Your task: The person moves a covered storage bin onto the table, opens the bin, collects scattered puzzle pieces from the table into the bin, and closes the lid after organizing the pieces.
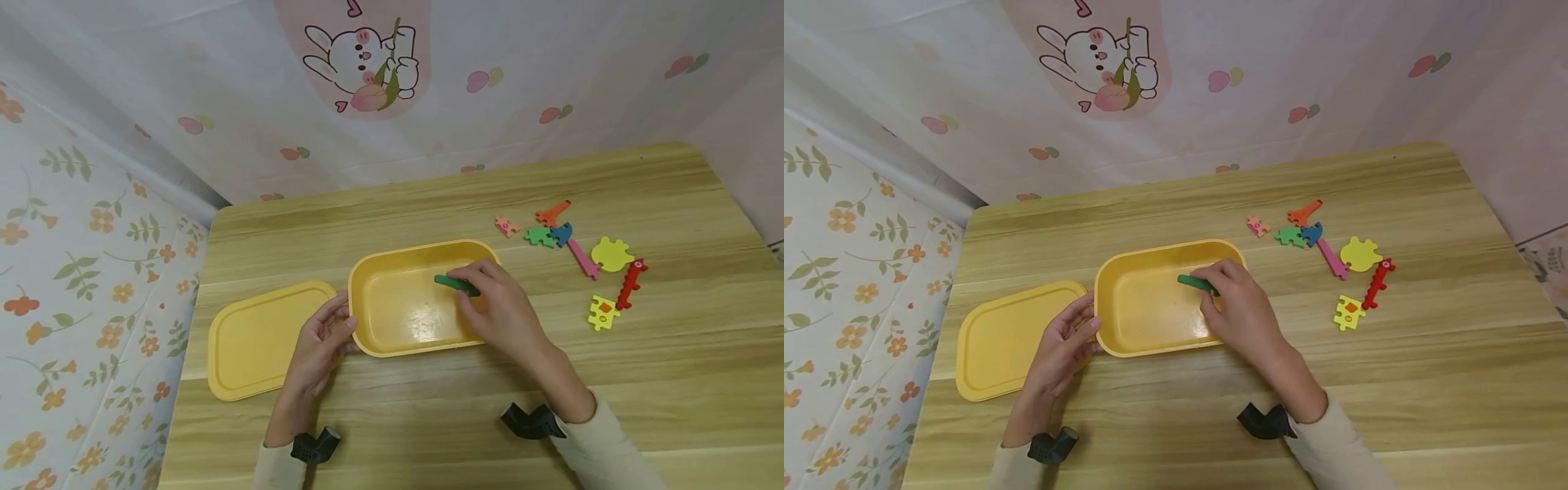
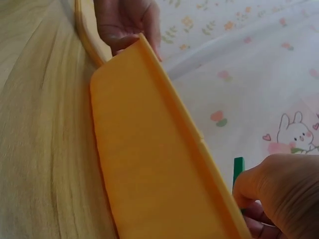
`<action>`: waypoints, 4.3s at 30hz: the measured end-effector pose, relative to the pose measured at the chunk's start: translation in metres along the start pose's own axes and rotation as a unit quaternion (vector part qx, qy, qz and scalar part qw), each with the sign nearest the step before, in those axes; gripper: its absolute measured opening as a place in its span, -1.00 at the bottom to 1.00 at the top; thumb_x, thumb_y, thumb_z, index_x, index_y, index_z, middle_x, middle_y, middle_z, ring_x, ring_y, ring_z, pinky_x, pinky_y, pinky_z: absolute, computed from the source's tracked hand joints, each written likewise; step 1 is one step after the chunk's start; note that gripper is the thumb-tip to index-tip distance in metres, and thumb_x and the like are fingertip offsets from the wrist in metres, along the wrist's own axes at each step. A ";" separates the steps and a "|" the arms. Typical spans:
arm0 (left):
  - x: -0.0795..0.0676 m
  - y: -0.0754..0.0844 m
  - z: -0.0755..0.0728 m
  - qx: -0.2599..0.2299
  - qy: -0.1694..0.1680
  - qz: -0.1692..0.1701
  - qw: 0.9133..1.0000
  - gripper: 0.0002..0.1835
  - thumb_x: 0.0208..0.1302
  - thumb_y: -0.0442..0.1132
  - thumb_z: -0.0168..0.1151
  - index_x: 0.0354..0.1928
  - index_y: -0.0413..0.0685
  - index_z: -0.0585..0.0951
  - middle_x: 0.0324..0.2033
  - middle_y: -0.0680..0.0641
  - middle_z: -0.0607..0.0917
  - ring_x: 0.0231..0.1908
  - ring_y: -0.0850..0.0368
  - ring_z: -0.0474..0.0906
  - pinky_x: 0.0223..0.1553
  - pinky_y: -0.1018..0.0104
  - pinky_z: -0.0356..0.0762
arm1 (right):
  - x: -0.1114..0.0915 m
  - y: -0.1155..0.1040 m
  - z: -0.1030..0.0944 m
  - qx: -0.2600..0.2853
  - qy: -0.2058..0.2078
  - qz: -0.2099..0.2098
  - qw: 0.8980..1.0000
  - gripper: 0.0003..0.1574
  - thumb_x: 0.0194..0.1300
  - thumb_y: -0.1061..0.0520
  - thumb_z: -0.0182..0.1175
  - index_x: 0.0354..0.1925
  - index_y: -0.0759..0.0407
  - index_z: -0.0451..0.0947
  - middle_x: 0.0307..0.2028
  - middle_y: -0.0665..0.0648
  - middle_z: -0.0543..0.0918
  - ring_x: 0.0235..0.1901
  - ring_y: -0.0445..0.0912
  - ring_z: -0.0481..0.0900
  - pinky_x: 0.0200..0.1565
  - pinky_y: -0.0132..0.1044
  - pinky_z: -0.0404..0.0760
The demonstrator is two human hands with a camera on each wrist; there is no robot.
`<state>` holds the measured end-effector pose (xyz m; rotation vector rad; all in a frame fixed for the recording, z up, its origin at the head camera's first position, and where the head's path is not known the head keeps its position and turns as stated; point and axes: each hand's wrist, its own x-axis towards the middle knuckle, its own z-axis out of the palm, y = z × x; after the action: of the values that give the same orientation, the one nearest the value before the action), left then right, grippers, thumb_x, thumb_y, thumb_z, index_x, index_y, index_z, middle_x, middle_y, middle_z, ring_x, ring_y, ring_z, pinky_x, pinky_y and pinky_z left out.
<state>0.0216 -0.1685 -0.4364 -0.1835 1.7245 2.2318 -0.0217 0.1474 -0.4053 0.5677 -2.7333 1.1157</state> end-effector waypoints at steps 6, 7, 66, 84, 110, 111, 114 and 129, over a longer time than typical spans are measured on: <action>-0.001 0.000 0.001 0.000 0.007 -0.003 1.000 -0.37 0.55 -0.39 0.17 0.58 -0.24 0.26 0.03 0.06 0.62 -0.22 0.31 0.67 -0.27 0.43 0.79 | 0.000 0.002 0.003 -0.028 -0.007 -0.015 0.999 -0.66 0.29 0.34 0.39 0.03 0.13 0.76 -0.09 0.12 0.69 -0.20 -0.05 0.57 -0.31 -0.27 0.56; -0.002 0.000 0.001 -0.001 0.008 -0.004 1.000 -0.37 0.55 -0.39 0.17 0.58 -0.23 0.26 0.03 0.07 0.62 -0.22 0.31 0.67 -0.27 0.43 0.79 | 0.000 0.003 0.004 -0.029 -0.009 -0.015 0.999 -0.66 0.29 0.34 0.39 0.02 0.13 0.77 -0.09 0.12 0.69 -0.20 -0.05 0.57 -0.32 -0.27 0.57; 0.001 0.001 0.002 0.011 0.003 -0.006 1.000 -0.37 0.56 -0.37 0.16 0.58 -0.20 0.26 0.04 0.04 0.62 -0.21 0.29 0.68 -0.26 0.43 0.79 | -0.005 0.061 -0.071 -0.072 0.128 0.169 0.975 -0.58 0.41 0.20 0.29 0.14 0.41 0.67 0.04 0.51 0.67 -0.01 0.36 0.60 -0.06 0.34 0.56; 0.001 0.000 0.001 0.011 0.007 -0.013 1.000 -0.38 0.57 -0.36 0.16 0.58 -0.17 0.27 0.03 0.07 0.60 -0.24 0.31 0.66 -0.27 0.45 0.78 | -0.011 0.094 -0.078 -0.106 0.068 0.247 0.961 -0.48 0.47 0.17 0.19 0.26 0.48 0.57 0.16 0.62 0.61 0.15 0.48 0.52 0.16 0.46 0.51; 0.001 -0.001 0.000 0.004 0.001 -0.009 1.000 -0.37 0.57 -0.37 0.16 0.58 -0.21 0.24 0.03 0.07 0.59 -0.22 0.31 0.66 -0.25 0.45 0.78 | -0.015 0.108 -0.073 -0.137 0.106 0.257 0.951 -0.51 0.39 0.23 0.21 0.20 0.49 0.59 0.17 0.65 0.52 0.17 0.56 0.40 0.16 0.54 0.38; 0.001 -0.001 0.000 0.002 0.001 -0.009 1.000 -0.37 0.56 -0.37 0.16 0.58 -0.21 0.24 0.03 0.07 0.59 -0.22 0.31 0.66 -0.25 0.45 0.78 | -0.016 0.108 -0.074 -0.140 0.109 0.256 0.950 -0.50 0.39 0.23 0.21 0.21 0.48 0.58 0.18 0.65 0.51 0.17 0.57 0.39 0.17 0.53 0.35; 0.002 -0.002 0.000 0.003 0.000 -0.006 1.000 -0.36 0.56 -0.36 0.17 0.58 -0.22 0.25 0.03 0.05 0.59 -0.21 0.30 0.66 -0.24 0.44 0.79 | -0.016 0.109 -0.076 -0.146 0.108 0.254 0.950 -0.45 0.38 0.21 0.20 0.26 0.47 0.55 0.20 0.66 0.50 0.19 0.60 0.38 0.21 0.53 0.29; 0.002 -0.001 -0.001 0.008 0.014 -0.015 1.000 -0.37 0.56 -0.38 0.13 0.58 -0.20 0.24 0.04 0.06 0.50 -0.20 0.31 0.61 -0.24 0.45 0.76 | -0.020 0.115 -0.081 -0.156 0.045 0.275 0.948 -0.43 0.45 0.15 0.20 0.30 0.45 0.51 0.13 0.63 0.55 0.12 0.50 0.46 -0.15 0.42 0.55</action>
<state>0.0199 -0.1683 -0.4386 -0.2354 1.7423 2.2036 -0.0497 0.2848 -0.4264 -0.3037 -2.9735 0.7294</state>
